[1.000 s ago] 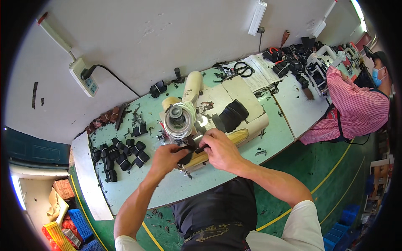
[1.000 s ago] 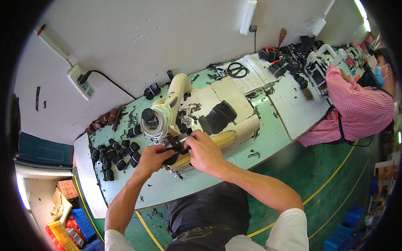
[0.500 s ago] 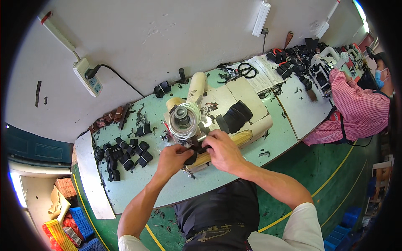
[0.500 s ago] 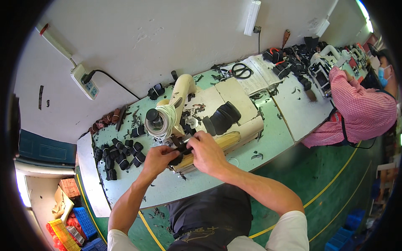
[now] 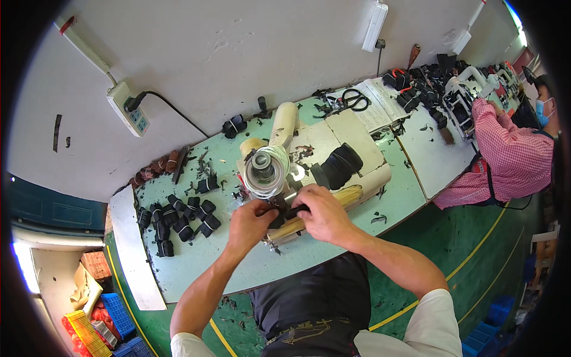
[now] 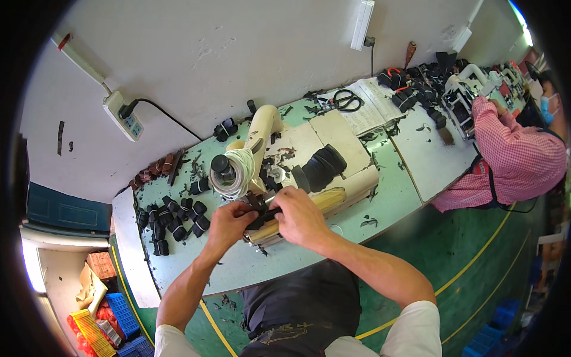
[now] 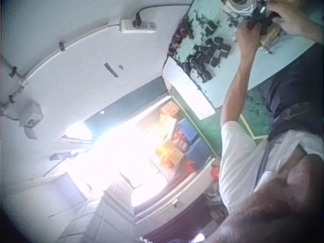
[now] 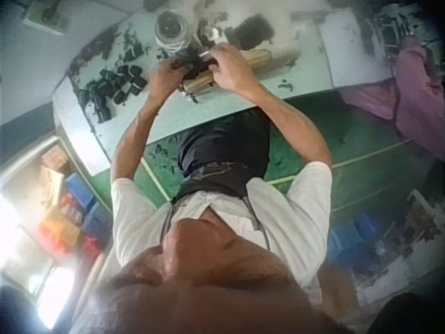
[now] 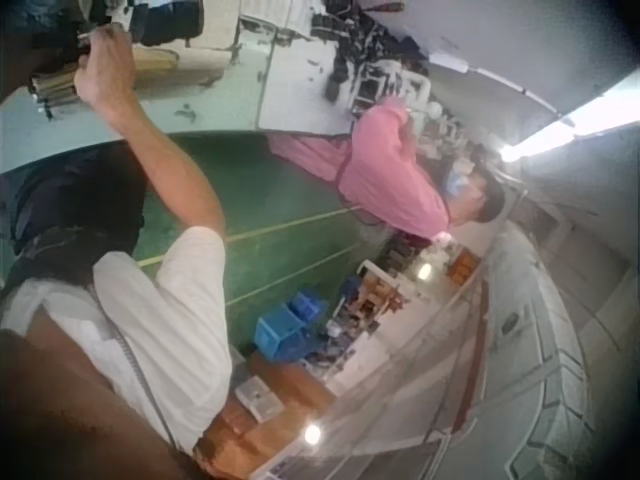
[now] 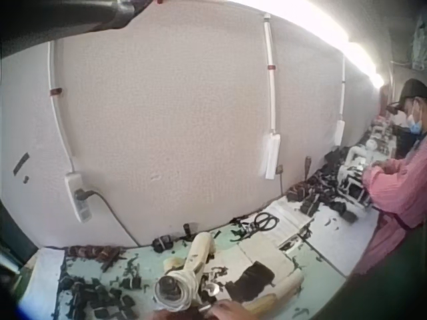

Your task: The person feeds small shoe components into a skiving machine by hand to thin their edges.

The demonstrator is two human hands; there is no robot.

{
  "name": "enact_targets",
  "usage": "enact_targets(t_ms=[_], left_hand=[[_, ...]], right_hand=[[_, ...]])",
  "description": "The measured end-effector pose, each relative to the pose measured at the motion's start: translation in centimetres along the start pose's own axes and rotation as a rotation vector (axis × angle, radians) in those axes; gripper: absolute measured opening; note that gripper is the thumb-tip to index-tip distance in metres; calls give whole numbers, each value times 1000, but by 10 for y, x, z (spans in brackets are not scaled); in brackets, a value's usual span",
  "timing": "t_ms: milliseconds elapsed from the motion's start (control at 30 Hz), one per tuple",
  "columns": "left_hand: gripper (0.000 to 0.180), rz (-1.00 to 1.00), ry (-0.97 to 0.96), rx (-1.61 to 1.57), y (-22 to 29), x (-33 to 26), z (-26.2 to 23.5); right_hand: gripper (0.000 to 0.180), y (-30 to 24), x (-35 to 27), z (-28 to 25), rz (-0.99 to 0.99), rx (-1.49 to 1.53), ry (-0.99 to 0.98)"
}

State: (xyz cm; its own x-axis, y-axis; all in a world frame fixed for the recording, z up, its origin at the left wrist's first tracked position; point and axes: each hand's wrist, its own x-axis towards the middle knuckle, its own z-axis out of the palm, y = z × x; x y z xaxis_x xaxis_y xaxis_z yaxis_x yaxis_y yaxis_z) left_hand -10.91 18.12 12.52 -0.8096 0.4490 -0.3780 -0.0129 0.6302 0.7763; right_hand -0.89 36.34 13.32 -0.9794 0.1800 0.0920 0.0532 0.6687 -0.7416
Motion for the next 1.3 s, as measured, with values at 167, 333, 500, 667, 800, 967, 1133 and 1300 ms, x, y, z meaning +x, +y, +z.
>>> enact_targets(t_ms=[167,333,500,667,800,967,1133,1300], left_hand=[[28,-48,-117,-212,5,-10,-13],[26,-37,-65,-144,3,-13,-16],[22,90,23,28,3,-3,-1],[27,23,-37,-196,-2,-14,-10],[31,112,34,-165,-5,-15,-6],[37,179,110,-7,-3,-7,10],[35,261,196,-70,-10,-14,20],[27,181,265,-208,-26,-34,-1]], right_hand=[[25,-8,1,2,-25,-222,-20],[23,-3,-3,-2,50,-107,-4],[22,4,0,9,-99,-19,54],[20,-11,0,3,-7,-165,16],[21,4,-7,1,-20,-68,36],[22,3,-6,7,-22,20,64],[27,0,-4,8,-46,-103,95],[35,11,2,-13,-67,-195,317]])
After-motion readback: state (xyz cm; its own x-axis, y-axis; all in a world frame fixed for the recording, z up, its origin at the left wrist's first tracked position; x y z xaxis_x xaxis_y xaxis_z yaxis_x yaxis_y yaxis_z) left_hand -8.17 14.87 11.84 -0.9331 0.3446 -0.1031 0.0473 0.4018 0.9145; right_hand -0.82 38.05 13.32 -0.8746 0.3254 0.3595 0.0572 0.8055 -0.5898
